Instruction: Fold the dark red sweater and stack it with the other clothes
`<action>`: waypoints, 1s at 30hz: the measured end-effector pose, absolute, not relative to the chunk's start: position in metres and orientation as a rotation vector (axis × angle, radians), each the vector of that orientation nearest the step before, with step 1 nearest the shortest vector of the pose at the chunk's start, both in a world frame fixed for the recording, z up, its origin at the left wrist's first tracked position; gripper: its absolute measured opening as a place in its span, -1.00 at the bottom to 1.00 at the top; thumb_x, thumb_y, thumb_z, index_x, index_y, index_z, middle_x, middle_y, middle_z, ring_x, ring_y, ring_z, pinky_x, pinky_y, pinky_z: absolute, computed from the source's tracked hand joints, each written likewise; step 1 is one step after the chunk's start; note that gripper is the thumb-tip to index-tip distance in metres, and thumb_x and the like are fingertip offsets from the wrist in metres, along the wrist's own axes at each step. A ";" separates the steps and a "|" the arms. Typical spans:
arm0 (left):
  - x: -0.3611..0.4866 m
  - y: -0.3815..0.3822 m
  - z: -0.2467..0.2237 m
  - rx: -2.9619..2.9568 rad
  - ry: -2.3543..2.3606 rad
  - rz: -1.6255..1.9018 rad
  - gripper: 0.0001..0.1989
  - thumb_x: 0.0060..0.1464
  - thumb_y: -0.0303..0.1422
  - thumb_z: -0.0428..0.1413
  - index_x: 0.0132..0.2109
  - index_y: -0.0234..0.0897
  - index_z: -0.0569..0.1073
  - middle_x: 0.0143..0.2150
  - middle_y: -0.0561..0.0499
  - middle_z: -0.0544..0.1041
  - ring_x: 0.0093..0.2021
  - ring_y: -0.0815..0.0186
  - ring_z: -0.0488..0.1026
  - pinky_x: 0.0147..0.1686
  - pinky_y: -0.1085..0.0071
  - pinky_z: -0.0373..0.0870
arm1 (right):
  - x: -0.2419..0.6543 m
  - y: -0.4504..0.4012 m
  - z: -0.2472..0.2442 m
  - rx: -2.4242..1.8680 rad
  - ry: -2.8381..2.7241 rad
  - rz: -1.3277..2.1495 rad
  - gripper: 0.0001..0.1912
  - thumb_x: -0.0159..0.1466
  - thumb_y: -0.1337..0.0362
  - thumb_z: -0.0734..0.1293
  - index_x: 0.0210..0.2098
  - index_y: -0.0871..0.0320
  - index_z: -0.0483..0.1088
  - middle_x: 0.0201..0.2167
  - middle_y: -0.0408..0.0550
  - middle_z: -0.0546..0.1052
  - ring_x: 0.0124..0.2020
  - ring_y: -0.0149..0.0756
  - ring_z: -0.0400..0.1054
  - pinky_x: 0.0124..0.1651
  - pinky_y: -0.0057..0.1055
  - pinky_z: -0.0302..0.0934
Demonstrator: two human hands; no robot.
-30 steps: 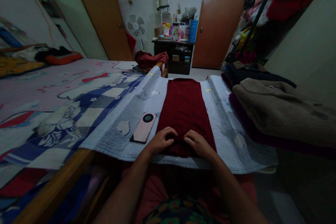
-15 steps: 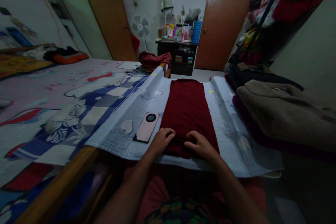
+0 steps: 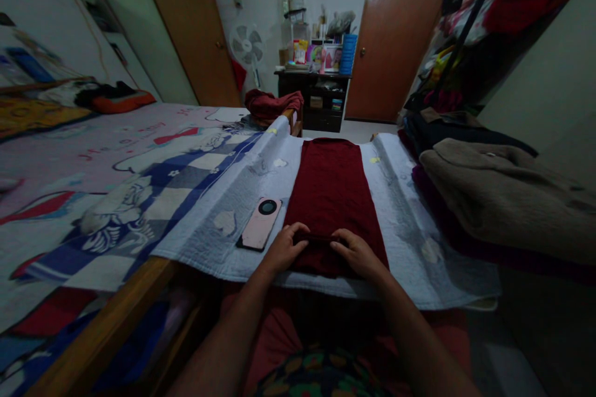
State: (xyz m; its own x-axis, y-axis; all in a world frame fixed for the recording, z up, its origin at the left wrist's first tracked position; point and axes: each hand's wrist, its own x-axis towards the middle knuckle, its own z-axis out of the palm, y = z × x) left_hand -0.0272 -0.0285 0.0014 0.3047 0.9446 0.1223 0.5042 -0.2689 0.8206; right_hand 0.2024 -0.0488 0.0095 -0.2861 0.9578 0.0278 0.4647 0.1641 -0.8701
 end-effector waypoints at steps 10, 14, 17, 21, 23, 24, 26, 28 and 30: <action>-0.027 -0.026 0.000 1.834 1.236 0.862 -0.75 0.15 -0.37 -0.03 -0.06 -0.19 0.44 -0.10 0.02 0.52 -0.03 0.25 0.43 0.05 0.29 0.31 | 0.203 -0.049 0.014 -1.354 -1.784 1.120 -0.81 0.25 0.16 0.25 -0.23 0.12 0.40 -0.33 -0.15 0.43 -0.31 -0.34 0.29 -0.22 -0.41 0.17; -0.025 -0.025 0.000 1.811 1.262 0.872 -0.74 0.16 -0.35 -0.05 -0.06 -0.20 0.44 -0.09 0.01 0.53 -0.04 0.24 0.44 0.04 0.29 0.32 | 0.204 -0.049 0.015 -1.353 -1.799 1.106 -0.82 0.25 0.17 0.25 -0.23 0.11 0.40 -0.34 -0.16 0.44 -0.31 -0.33 0.29 -0.22 -0.41 0.16; -0.024 -0.025 0.000 1.804 1.288 0.870 -0.73 0.17 -0.34 -0.09 -0.05 -0.20 0.44 -0.10 0.00 0.53 -0.04 0.24 0.44 0.04 0.29 0.31 | 0.204 -0.049 0.016 -1.345 -1.810 1.086 -0.82 0.25 0.18 0.26 -0.24 0.12 0.41 -0.33 -0.16 0.44 -0.30 -0.33 0.30 -0.20 -0.41 0.16; -0.024 -0.026 0.001 1.804 1.303 0.864 -0.73 0.18 -0.35 -0.10 -0.06 -0.18 0.43 -0.11 0.00 0.52 -0.04 0.24 0.43 0.04 0.27 0.30 | 0.203 -0.050 0.017 -1.345 -1.812 1.084 -0.83 0.25 0.18 0.25 -0.25 0.11 0.40 -0.32 -0.15 0.44 -0.29 -0.32 0.31 -0.19 -0.41 0.17; -0.024 -0.026 0.002 1.814 1.297 0.877 -0.74 0.17 -0.36 -0.10 -0.08 -0.17 0.43 -0.11 0.00 0.51 -0.03 0.24 0.42 0.05 0.27 0.29 | 0.202 -0.050 0.016 -1.353 -1.802 1.095 -0.83 0.25 0.18 0.25 -0.25 0.11 0.40 -0.32 -0.15 0.45 -0.29 -0.32 0.31 -0.21 -0.41 0.17; -0.024 -0.026 0.002 1.824 1.294 0.888 -0.74 0.17 -0.36 -0.10 -0.09 -0.18 0.43 -0.11 0.00 0.50 -0.03 0.24 0.42 0.06 0.27 0.29 | 0.202 -0.050 0.016 -1.359 -1.796 1.099 -0.83 0.24 0.17 0.25 -0.24 0.11 0.40 -0.33 -0.15 0.45 -0.30 -0.32 0.31 -0.22 -0.42 0.17; -0.024 -0.027 0.002 1.851 1.288 0.908 -0.76 0.17 -0.37 -0.09 -0.11 -0.19 0.44 -0.11 -0.01 0.48 -0.03 0.25 0.41 0.07 0.28 0.29 | 0.201 -0.050 0.014 -1.369 -1.782 1.098 -0.82 0.24 0.18 0.25 -0.22 0.11 0.39 -0.34 -0.15 0.44 -0.32 -0.32 0.30 -0.25 -0.42 0.17; -0.024 -0.027 0.002 1.878 1.281 0.918 -0.78 0.16 -0.37 -0.06 -0.12 -0.19 0.44 -0.12 -0.01 0.46 -0.04 0.25 0.41 0.06 0.29 0.29 | 0.201 -0.050 0.012 -1.374 -1.774 1.084 -0.80 0.24 0.18 0.25 -0.18 0.11 0.37 -0.36 -0.17 0.43 -0.34 -0.33 0.29 -0.26 -0.42 0.16; -0.025 -0.029 0.002 1.890 1.283 0.923 -0.80 0.14 -0.36 -0.02 -0.12 -0.19 0.44 -0.13 0.00 0.46 -0.05 0.25 0.41 0.04 0.30 0.30 | 0.201 -0.050 0.010 -1.364 -1.776 1.063 -0.77 0.24 0.18 0.26 -0.13 0.10 0.34 -0.36 -0.18 0.40 -0.34 -0.34 0.27 -0.25 -0.42 0.16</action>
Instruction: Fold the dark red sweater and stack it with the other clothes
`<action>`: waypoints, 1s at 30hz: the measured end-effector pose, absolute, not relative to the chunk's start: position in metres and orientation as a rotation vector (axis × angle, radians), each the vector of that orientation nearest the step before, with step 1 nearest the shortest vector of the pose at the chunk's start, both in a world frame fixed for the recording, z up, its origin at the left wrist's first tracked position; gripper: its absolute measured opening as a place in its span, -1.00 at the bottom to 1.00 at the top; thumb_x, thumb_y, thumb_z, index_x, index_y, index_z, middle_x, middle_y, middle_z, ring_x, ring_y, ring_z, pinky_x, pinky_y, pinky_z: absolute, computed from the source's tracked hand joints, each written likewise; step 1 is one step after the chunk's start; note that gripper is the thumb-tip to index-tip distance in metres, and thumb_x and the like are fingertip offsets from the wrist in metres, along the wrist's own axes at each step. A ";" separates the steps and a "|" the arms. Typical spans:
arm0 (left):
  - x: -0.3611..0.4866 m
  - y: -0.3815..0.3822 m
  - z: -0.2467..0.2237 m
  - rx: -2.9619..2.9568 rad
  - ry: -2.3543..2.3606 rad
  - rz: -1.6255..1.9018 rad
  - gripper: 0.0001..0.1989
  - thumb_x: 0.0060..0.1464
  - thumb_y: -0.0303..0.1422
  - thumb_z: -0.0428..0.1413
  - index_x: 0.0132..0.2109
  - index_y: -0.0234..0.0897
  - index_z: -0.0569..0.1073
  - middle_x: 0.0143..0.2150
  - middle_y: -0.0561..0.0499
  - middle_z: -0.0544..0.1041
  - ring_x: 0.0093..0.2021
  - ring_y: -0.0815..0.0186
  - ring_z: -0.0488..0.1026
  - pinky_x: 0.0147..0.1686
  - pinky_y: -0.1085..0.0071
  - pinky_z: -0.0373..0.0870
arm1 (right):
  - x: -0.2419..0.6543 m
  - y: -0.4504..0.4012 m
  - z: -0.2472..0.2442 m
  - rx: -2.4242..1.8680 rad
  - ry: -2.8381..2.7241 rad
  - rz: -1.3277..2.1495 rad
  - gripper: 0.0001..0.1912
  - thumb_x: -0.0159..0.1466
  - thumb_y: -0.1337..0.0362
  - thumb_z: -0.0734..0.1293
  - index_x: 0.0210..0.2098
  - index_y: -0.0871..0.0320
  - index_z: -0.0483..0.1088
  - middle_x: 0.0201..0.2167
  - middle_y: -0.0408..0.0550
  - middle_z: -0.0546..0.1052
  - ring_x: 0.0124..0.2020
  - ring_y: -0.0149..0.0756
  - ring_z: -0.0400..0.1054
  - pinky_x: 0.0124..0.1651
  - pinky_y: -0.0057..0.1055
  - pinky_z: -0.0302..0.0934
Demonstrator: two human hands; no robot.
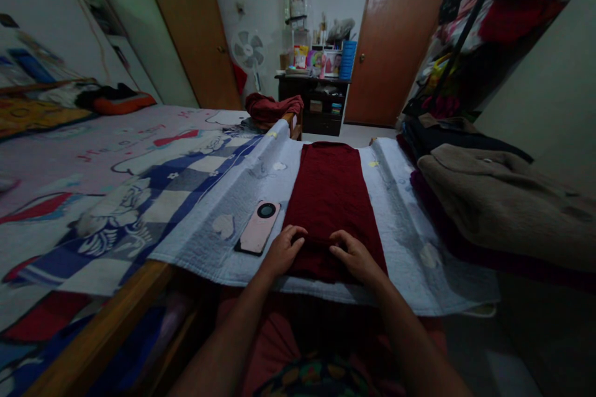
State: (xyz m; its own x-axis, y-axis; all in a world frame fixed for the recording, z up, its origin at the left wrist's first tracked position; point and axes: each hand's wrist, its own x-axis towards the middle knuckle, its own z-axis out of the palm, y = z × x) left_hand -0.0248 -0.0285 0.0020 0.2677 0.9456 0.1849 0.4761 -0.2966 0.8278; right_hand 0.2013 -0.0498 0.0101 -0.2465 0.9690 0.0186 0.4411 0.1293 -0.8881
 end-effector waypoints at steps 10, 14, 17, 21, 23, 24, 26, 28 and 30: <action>-0.024 -0.032 0.007 1.890 1.267 0.930 -0.85 0.07 -0.34 0.11 -0.17 -0.21 0.45 -0.20 0.04 0.45 -0.17 0.29 0.42 -0.10 0.37 0.32 | 0.199 -0.051 0.020 -1.322 -1.796 1.111 -0.81 0.30 0.15 0.21 -0.22 0.11 0.34 -0.34 -0.18 0.40 -0.32 -0.35 0.26 -0.22 -0.42 0.15; -0.023 -0.031 0.006 1.880 1.281 0.939 -0.87 0.07 -0.30 0.12 -0.23 -0.22 0.45 -0.24 0.04 0.46 -0.18 0.29 0.42 -0.11 0.37 0.32 | 0.199 -0.050 0.021 -1.335 -1.840 1.070 -0.83 0.28 0.18 0.21 -0.30 0.13 0.36 -0.34 -0.14 0.42 -0.29 -0.33 0.28 -0.18 -0.41 0.14; -0.023 -0.031 0.007 1.883 1.284 0.948 -0.87 0.10 -0.27 0.08 -0.28 -0.22 0.46 -0.27 0.03 0.46 -0.20 0.28 0.42 -0.13 0.36 0.32 | 0.199 -0.050 0.019 -1.321 -1.858 1.045 -0.84 0.27 0.20 0.22 -0.31 0.13 0.37 -0.33 -0.13 0.43 -0.27 -0.32 0.29 -0.15 -0.40 0.14; -0.024 -0.031 0.009 1.889 1.274 0.943 -0.88 0.01 -0.40 0.06 -0.26 -0.23 0.46 -0.26 0.03 0.46 -0.20 0.28 0.42 -0.13 0.36 0.33 | 0.200 -0.050 0.017 -1.330 -1.855 1.036 -0.85 0.26 0.20 0.24 -0.31 0.12 0.38 -0.33 -0.13 0.43 -0.27 -0.31 0.30 -0.16 -0.39 0.15; -0.024 -0.031 0.009 1.891 1.271 0.932 -0.81 -0.06 -0.48 0.05 -0.26 -0.23 0.47 -0.26 0.03 0.47 -0.20 0.28 0.42 -0.12 0.35 0.33 | 0.200 -0.050 0.017 -1.332 -1.851 1.039 -0.85 0.25 0.20 0.25 -0.31 0.12 0.39 -0.34 -0.13 0.43 -0.28 -0.31 0.30 -0.17 -0.39 0.15; -0.025 -0.032 0.009 1.894 1.269 0.927 -0.78 -0.10 -0.50 0.04 -0.26 -0.23 0.47 -0.26 0.03 0.47 -0.19 0.27 0.42 -0.11 0.35 0.33 | 0.200 -0.050 0.016 -1.332 -1.850 1.042 -0.85 0.25 0.19 0.25 -0.31 0.12 0.39 -0.35 -0.13 0.43 -0.28 -0.31 0.30 -0.18 -0.39 0.15; -0.025 -0.032 0.008 1.907 1.263 0.920 -0.74 -0.15 -0.54 0.03 -0.26 -0.23 0.47 -0.26 0.03 0.47 -0.19 0.27 0.42 -0.10 0.35 0.33 | 0.199 -0.050 0.015 -1.335 -1.852 1.049 -0.83 0.24 0.16 0.27 -0.33 0.13 0.39 -0.36 -0.13 0.43 -0.30 -0.32 0.29 -0.21 -0.40 0.15; -0.024 -0.032 0.008 1.921 1.257 0.920 -0.73 -0.16 -0.55 0.03 -0.26 -0.23 0.47 -0.25 0.04 0.47 -0.18 0.27 0.42 -0.08 0.35 0.33 | 0.199 -0.049 0.014 -1.354 -1.857 1.041 -0.80 0.23 0.12 0.29 -0.34 0.14 0.38 -0.37 -0.13 0.43 -0.32 -0.32 0.28 -0.24 -0.41 0.15; -0.024 -0.032 0.007 1.926 1.259 0.923 -0.75 -0.15 -0.54 0.04 -0.26 -0.23 0.47 -0.25 0.04 0.47 -0.18 0.27 0.42 -0.08 0.34 0.33 | 0.198 -0.050 0.013 -1.379 -1.860 1.011 -0.79 0.23 0.12 0.30 -0.35 0.14 0.37 -0.38 -0.13 0.43 -0.33 -0.33 0.27 -0.26 -0.41 0.14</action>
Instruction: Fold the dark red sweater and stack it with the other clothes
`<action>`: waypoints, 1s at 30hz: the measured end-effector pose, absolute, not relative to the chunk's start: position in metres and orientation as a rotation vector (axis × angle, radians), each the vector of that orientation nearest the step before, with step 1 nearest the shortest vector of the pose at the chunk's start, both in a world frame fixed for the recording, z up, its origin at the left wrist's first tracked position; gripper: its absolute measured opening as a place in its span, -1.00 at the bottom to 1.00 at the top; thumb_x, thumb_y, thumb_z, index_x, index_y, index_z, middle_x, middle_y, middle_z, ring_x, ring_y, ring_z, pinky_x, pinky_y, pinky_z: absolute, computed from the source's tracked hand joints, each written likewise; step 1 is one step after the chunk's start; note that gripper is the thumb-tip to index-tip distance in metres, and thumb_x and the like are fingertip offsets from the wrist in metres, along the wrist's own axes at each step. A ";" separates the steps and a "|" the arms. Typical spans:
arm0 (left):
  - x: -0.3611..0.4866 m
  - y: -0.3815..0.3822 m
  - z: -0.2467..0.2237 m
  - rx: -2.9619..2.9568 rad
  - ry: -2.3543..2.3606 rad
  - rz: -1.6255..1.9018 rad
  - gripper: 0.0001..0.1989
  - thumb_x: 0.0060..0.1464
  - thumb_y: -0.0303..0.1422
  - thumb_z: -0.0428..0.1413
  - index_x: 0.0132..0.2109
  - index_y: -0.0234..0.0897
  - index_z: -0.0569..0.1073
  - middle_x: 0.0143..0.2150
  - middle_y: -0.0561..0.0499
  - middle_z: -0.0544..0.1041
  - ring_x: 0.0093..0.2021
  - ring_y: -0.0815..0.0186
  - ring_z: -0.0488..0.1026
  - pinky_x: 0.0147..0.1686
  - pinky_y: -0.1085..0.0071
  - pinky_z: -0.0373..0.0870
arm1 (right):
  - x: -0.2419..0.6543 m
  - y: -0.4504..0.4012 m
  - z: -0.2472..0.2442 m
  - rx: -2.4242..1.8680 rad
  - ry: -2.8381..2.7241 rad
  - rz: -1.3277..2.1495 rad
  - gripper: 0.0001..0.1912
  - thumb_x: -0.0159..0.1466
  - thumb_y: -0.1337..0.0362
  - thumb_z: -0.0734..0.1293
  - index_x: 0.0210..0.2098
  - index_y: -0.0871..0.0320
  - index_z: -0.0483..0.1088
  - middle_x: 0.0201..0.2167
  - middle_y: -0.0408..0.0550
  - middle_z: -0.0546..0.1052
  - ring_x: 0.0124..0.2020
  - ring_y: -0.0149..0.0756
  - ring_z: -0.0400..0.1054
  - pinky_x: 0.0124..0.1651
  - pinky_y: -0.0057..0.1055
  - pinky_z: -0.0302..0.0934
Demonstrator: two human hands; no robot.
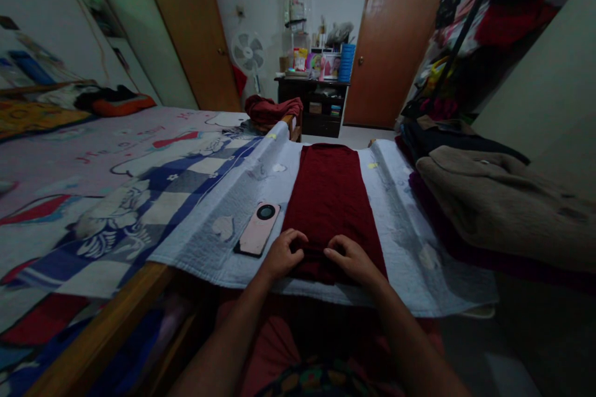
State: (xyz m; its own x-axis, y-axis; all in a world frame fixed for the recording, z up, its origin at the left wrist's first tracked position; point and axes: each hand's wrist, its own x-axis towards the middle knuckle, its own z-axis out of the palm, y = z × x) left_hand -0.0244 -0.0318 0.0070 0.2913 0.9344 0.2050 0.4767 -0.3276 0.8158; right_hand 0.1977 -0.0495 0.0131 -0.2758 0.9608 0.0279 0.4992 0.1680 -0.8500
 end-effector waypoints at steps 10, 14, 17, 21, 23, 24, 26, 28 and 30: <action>-0.025 -0.030 0.004 1.881 1.306 0.941 -0.87 0.00 -0.45 0.07 -0.25 -0.23 0.46 -0.23 0.03 0.48 -0.18 0.29 0.43 -0.10 0.36 0.34 | 0.199 -0.049 0.016 -1.344 -1.962 0.944 -0.93 0.12 0.37 0.31 -0.36 0.13 0.37 -0.35 -0.12 0.42 -0.29 -0.32 0.28 -0.20 -0.40 0.12; -0.025 -0.031 0.005 1.895 1.286 0.928 -0.89 0.06 -0.39 0.06 -0.25 -0.22 0.46 -0.24 0.04 0.47 -0.19 0.29 0.42 -0.12 0.35 0.33 | 0.199 -0.048 0.015 -1.329 -2.000 0.920 -0.90 0.10 0.44 0.27 -0.39 0.13 0.35 -0.37 -0.13 0.40 -0.28 -0.32 0.27 -0.18 -0.39 0.11; -0.024 -0.031 0.005 1.909 1.288 0.945 -0.90 0.05 -0.39 0.07 -0.25 -0.22 0.46 -0.24 0.03 0.46 -0.18 0.28 0.41 -0.10 0.34 0.32 | 0.200 -0.048 0.014 -1.313 -2.006 0.922 -0.90 0.12 0.43 0.25 -0.38 0.13 0.36 -0.36 -0.13 0.39 -0.28 -0.31 0.26 -0.16 -0.38 0.11; -0.025 -0.030 0.004 1.920 1.283 0.939 -0.91 0.06 -0.38 0.08 -0.27 -0.22 0.46 -0.24 0.02 0.45 -0.17 0.27 0.41 -0.09 0.33 0.32 | 0.201 -0.049 0.014 -1.296 -1.999 0.937 -0.90 0.16 0.41 0.23 -0.38 0.13 0.37 -0.35 -0.12 0.39 -0.27 -0.31 0.27 -0.15 -0.38 0.11; -0.025 -0.029 0.003 1.920 1.275 0.907 -0.90 0.09 -0.34 0.06 -0.26 -0.21 0.46 -0.24 0.02 0.46 -0.16 0.26 0.41 -0.08 0.32 0.31 | 0.201 -0.048 0.014 -1.293 -1.992 0.940 -0.90 0.18 0.40 0.22 -0.37 0.12 0.37 -0.34 -0.13 0.39 -0.26 -0.32 0.27 -0.14 -0.38 0.11; -0.026 -0.029 0.002 1.920 1.270 0.893 -0.88 0.11 -0.33 0.05 -0.25 -0.21 0.46 -0.23 0.02 0.47 -0.14 0.25 0.41 -0.07 0.32 0.31 | 0.201 -0.048 0.014 -1.294 -1.990 0.940 -0.90 0.19 0.39 0.22 -0.36 0.12 0.37 -0.34 -0.13 0.40 -0.26 -0.32 0.27 -0.14 -0.38 0.11; -0.026 -0.028 0.001 1.925 1.267 0.876 -0.84 0.15 -0.30 0.01 -0.24 -0.21 0.46 -0.22 0.00 0.48 -0.12 0.24 0.41 -0.05 0.31 0.30 | 0.201 -0.048 0.014 -1.294 -1.989 0.941 -0.90 0.20 0.39 0.22 -0.36 0.12 0.36 -0.34 -0.13 0.39 -0.26 -0.33 0.27 -0.14 -0.39 0.11; -0.025 -0.026 -0.001 1.939 1.277 0.869 -0.82 0.17 -0.29 -0.02 -0.24 -0.21 0.46 -0.22 0.00 0.48 -0.12 0.24 0.40 -0.05 0.31 0.29 | 0.201 -0.048 0.013 -1.291 -1.994 0.943 -0.90 0.21 0.38 0.22 -0.37 0.12 0.35 -0.35 -0.13 0.39 -0.27 -0.33 0.27 -0.15 -0.39 0.11; -0.025 -0.025 -0.002 1.956 1.286 0.864 -0.81 0.18 -0.29 -0.04 -0.26 -0.22 0.44 -0.24 0.00 0.48 -0.14 0.24 0.40 -0.06 0.31 0.30 | 0.201 -0.048 0.014 -1.290 -2.005 0.944 -0.90 0.22 0.38 0.22 -0.37 0.12 0.35 -0.35 -0.14 0.39 -0.27 -0.33 0.26 -0.15 -0.39 0.11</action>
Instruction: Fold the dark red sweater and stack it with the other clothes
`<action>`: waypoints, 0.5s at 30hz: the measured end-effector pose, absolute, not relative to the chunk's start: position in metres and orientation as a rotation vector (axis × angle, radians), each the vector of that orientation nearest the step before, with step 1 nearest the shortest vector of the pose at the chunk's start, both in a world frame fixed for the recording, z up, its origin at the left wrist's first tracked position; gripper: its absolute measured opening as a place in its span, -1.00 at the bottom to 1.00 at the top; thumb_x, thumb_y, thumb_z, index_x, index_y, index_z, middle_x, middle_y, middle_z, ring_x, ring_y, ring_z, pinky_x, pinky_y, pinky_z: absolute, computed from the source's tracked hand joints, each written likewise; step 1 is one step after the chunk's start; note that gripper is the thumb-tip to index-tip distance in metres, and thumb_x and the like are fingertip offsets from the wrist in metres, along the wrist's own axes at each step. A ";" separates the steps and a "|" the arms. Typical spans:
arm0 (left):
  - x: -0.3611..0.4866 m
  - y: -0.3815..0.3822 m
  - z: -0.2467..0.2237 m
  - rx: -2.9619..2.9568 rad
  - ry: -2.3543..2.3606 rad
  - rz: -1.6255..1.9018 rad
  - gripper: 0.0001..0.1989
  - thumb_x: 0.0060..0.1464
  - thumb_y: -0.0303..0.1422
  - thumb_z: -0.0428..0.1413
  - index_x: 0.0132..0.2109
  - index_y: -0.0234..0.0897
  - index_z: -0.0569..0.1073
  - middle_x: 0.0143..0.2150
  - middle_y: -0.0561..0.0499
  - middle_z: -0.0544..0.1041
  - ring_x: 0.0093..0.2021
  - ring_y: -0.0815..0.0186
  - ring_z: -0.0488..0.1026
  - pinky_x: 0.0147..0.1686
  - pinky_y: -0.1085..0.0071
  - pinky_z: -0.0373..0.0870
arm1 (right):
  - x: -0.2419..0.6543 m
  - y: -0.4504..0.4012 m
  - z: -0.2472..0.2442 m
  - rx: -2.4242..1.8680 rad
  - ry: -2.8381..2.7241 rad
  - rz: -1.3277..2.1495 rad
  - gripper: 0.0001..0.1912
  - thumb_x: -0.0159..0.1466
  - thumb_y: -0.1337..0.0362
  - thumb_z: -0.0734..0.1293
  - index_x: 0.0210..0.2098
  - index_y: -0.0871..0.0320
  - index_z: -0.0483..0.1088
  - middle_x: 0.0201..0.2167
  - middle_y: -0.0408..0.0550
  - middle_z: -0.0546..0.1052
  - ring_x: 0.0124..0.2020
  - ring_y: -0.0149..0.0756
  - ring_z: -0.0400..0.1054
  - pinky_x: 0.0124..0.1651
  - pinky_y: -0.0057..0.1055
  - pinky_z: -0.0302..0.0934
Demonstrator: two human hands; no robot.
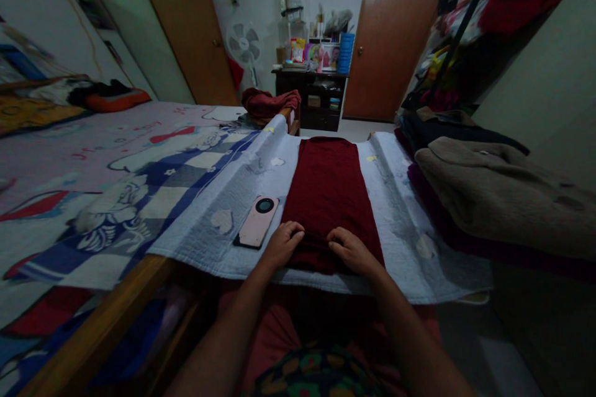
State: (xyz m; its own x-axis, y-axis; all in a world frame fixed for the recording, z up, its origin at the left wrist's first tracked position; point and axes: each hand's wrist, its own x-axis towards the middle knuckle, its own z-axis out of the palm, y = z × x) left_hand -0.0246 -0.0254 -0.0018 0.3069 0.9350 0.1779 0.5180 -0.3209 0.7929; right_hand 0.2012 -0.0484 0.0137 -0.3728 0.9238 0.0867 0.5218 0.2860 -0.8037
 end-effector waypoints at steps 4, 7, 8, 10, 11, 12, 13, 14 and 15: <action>-0.023 -0.025 -0.001 1.963 1.299 0.860 -0.77 0.20 -0.29 -0.08 -0.28 -0.22 0.44 -0.24 0.00 0.49 -0.15 0.24 0.40 -0.09 0.32 0.30 | 0.202 -0.049 0.015 -1.283 -2.016 0.936 -0.89 0.24 0.38 0.21 -0.38 0.12 0.35 -0.36 -0.14 0.39 -0.27 -0.33 0.25 -0.15 -0.38 0.11; -0.022 -0.025 0.000 1.960 1.319 0.854 -0.74 0.22 -0.27 -0.10 -0.29 -0.22 0.44 -0.25 -0.01 0.50 -0.16 0.24 0.41 -0.11 0.33 0.31 | 0.202 -0.049 0.016 -1.274 -2.017 0.931 -0.88 0.24 0.39 0.21 -0.38 0.11 0.35 -0.36 -0.14 0.39 -0.26 -0.33 0.25 -0.15 -0.38 0.12; -0.021 -0.025 0.001 1.964 1.322 0.852 -0.73 0.22 -0.27 -0.11 -0.30 -0.22 0.44 -0.25 -0.01 0.50 -0.17 0.24 0.41 -0.12 0.33 0.32 | 0.202 -0.049 0.016 -1.275 -2.018 0.930 -0.88 0.24 0.39 0.21 -0.38 0.11 0.35 -0.36 -0.14 0.39 -0.26 -0.33 0.25 -0.15 -0.38 0.12; -0.020 -0.024 0.000 1.973 1.330 0.849 -0.72 0.23 -0.26 -0.11 -0.31 -0.22 0.44 -0.26 -0.01 0.50 -0.18 0.24 0.41 -0.13 0.34 0.31 | 0.202 -0.049 0.016 -1.276 -2.021 0.930 -0.89 0.24 0.39 0.21 -0.37 0.12 0.35 -0.35 -0.14 0.39 -0.26 -0.33 0.25 -0.14 -0.38 0.12; -0.020 -0.024 0.000 1.976 1.336 0.847 -0.72 0.23 -0.25 -0.11 -0.31 -0.22 0.43 -0.27 -0.01 0.50 -0.18 0.24 0.41 -0.13 0.34 0.31 | 0.202 -0.049 0.016 -1.276 -2.024 0.932 -0.90 0.24 0.38 0.22 -0.37 0.12 0.35 -0.35 -0.13 0.39 -0.26 -0.33 0.26 -0.14 -0.38 0.12; -0.019 -0.024 0.000 1.977 1.343 0.846 -0.72 0.23 -0.25 -0.11 -0.32 -0.22 0.42 -0.28 -0.01 0.49 -0.19 0.24 0.41 -0.14 0.34 0.31 | 0.202 -0.050 0.016 -1.278 -2.027 0.935 -0.92 0.24 0.37 0.23 -0.36 0.12 0.35 -0.34 -0.13 0.39 -0.26 -0.33 0.26 -0.14 -0.38 0.12; -0.019 -0.024 -0.001 1.978 1.351 0.847 -0.72 0.23 -0.24 -0.12 -0.32 -0.22 0.42 -0.29 -0.01 0.49 -0.20 0.24 0.41 -0.15 0.34 0.30 | 0.203 -0.050 0.016 -1.281 -2.030 0.936 -0.95 0.24 0.34 0.26 -0.35 0.12 0.36 -0.34 -0.13 0.39 -0.26 -0.33 0.26 -0.14 -0.38 0.12; -0.018 -0.024 -0.001 1.979 1.358 0.850 -0.72 0.23 -0.24 -0.12 -0.33 -0.22 0.41 -0.29 -0.01 0.49 -0.21 0.24 0.41 -0.16 0.34 0.30 | 0.203 -0.051 0.016 -1.287 -2.034 0.934 -0.98 0.22 0.31 0.30 -0.33 0.12 0.36 -0.33 -0.13 0.40 -0.26 -0.32 0.26 -0.15 -0.38 0.13; -0.018 -0.024 -0.002 1.982 1.363 0.854 -0.71 0.23 -0.24 -0.12 -0.33 -0.22 0.41 -0.30 -0.01 0.48 -0.21 0.24 0.40 -0.16 0.34 0.30 | 0.204 -0.051 0.015 -1.295 -2.039 0.929 -0.91 0.19 0.28 0.35 -0.30 0.12 0.36 -0.31 -0.13 0.40 -0.26 -0.32 0.26 -0.16 -0.39 0.13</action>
State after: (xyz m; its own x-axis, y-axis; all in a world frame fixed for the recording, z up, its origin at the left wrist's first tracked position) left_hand -0.0182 -0.0239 -0.0017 0.2728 0.9453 0.1791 0.5734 -0.3092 0.7587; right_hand 0.2036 -0.0511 0.0152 -0.3875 0.9183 0.0813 0.5411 0.2980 -0.7864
